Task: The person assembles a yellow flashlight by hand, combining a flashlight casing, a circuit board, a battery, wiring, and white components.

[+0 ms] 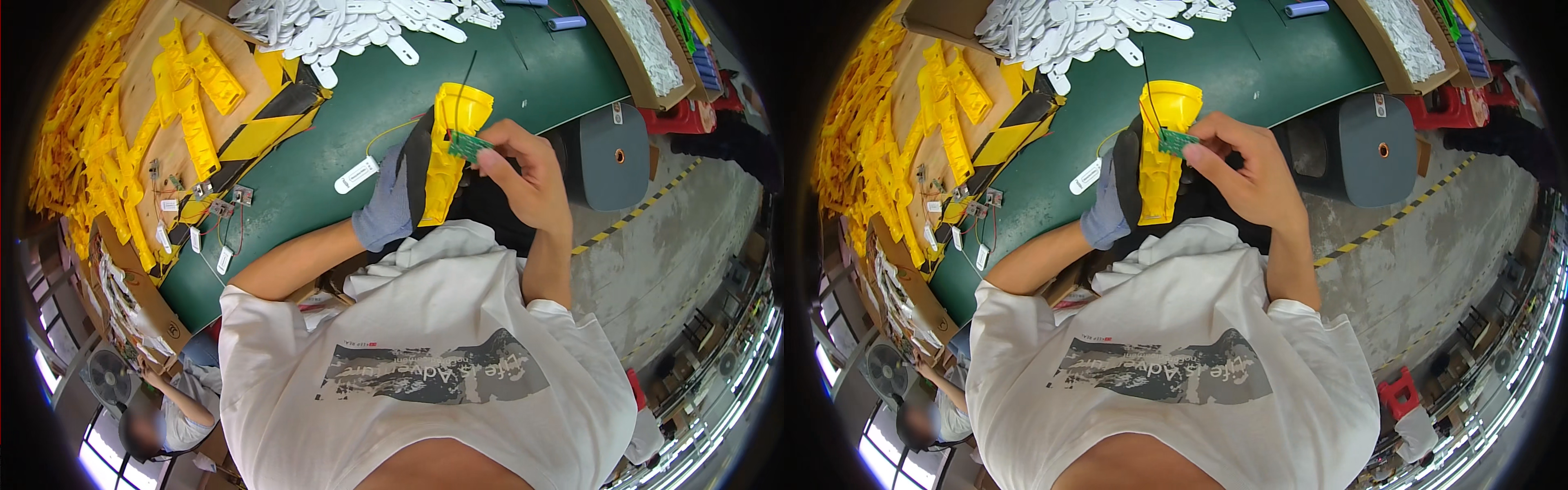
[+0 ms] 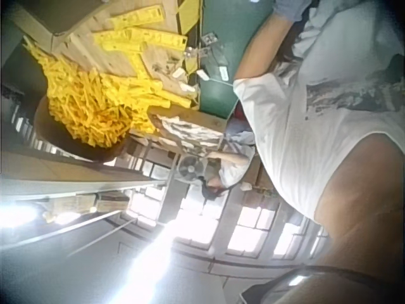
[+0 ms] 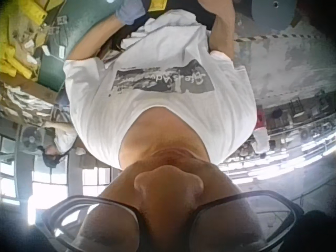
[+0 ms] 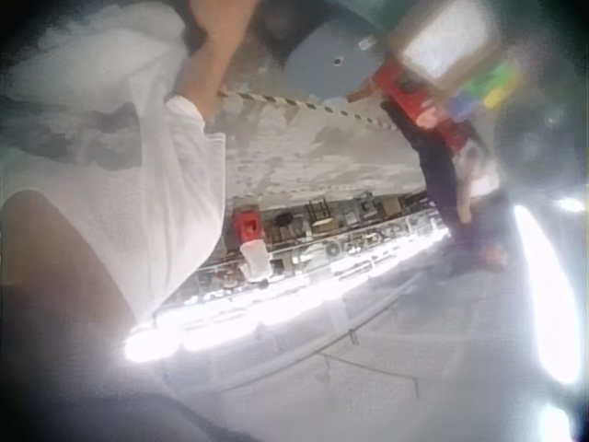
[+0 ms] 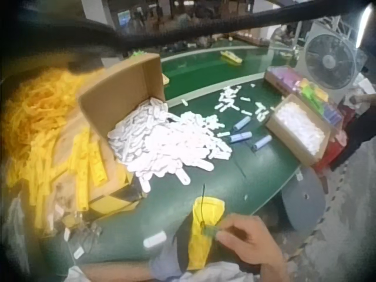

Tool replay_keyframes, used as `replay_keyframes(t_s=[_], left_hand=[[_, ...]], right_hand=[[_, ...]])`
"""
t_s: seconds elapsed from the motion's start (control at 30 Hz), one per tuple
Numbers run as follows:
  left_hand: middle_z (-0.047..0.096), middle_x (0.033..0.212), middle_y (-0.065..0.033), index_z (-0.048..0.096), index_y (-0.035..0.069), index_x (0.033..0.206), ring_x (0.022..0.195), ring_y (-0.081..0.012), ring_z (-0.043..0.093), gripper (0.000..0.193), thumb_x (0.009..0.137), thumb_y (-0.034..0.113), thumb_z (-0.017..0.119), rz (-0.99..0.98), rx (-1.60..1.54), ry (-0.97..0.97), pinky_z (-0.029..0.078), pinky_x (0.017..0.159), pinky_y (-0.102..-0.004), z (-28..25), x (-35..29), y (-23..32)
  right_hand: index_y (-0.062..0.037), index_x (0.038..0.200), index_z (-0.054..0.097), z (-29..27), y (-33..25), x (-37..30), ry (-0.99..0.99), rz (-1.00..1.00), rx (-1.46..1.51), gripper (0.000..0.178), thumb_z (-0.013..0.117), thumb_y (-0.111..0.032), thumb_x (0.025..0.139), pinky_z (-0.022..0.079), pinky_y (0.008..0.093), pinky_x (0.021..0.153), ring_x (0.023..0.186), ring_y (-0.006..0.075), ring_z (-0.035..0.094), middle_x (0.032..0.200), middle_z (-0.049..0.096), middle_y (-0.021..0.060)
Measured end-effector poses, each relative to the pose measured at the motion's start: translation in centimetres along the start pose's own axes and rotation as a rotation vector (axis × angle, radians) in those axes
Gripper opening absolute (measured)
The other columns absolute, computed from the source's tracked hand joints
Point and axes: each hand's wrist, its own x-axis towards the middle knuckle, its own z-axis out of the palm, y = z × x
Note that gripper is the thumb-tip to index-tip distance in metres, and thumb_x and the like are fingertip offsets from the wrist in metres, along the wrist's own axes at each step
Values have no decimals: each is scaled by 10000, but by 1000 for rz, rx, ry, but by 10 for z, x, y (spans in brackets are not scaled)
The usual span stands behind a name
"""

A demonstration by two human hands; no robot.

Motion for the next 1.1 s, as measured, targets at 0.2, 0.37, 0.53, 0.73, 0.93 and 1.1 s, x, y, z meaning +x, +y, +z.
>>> replay_keyframes(t_s=[0.2,0.37,0.53,0.73,0.93,1.1], left_hand=[[620,961,-82,484,28,1207,796,-160,644,291,970,198,490,58,86,31,549,682,-278,8,1,-4],[613,950,-93,514,37,1145,781,-168,631,325,996,311,421,-12,12,-2,528,648,-281,-4,-1,-15],[612,889,-83,524,37,1106,744,-156,625,332,993,335,431,-64,-89,59,524,630,-276,1,-1,-14],[605,808,-60,506,21,1146,666,-124,608,352,982,331,477,-20,64,90,511,580,-258,7,-2,-5],[612,820,-68,483,22,1175,661,-126,619,326,983,286,483,54,233,72,512,573,-264,12,-2,3],[620,831,-80,456,28,1216,678,-133,630,337,987,275,467,32,255,87,513,573,-263,14,-2,6]], right_hand=[[12,914,616,4,3,-3,71,18,0,130,623,-115,885,425,220,604,635,72,513,761,612,27],[-6,918,623,7,5,0,62,-16,-102,126,642,-122,875,387,207,560,585,53,464,703,584,8],[-12,864,612,8,9,1,121,-9,-126,117,663,-118,861,329,206,523,558,40,396,644,526,-16],[-10,804,590,6,12,-1,135,48,-99,139,675,-109,853,306,208,516,558,34,366,618,496,-34],[-7,821,588,9,11,-1,152,-6,-83,143,639,-129,876,377,233,531,557,66,452,654,545,8],[-11,858,587,16,2,0,208,-75,-398,139,590,-144,898,409,268,519,537,159,509,674,561,76]])
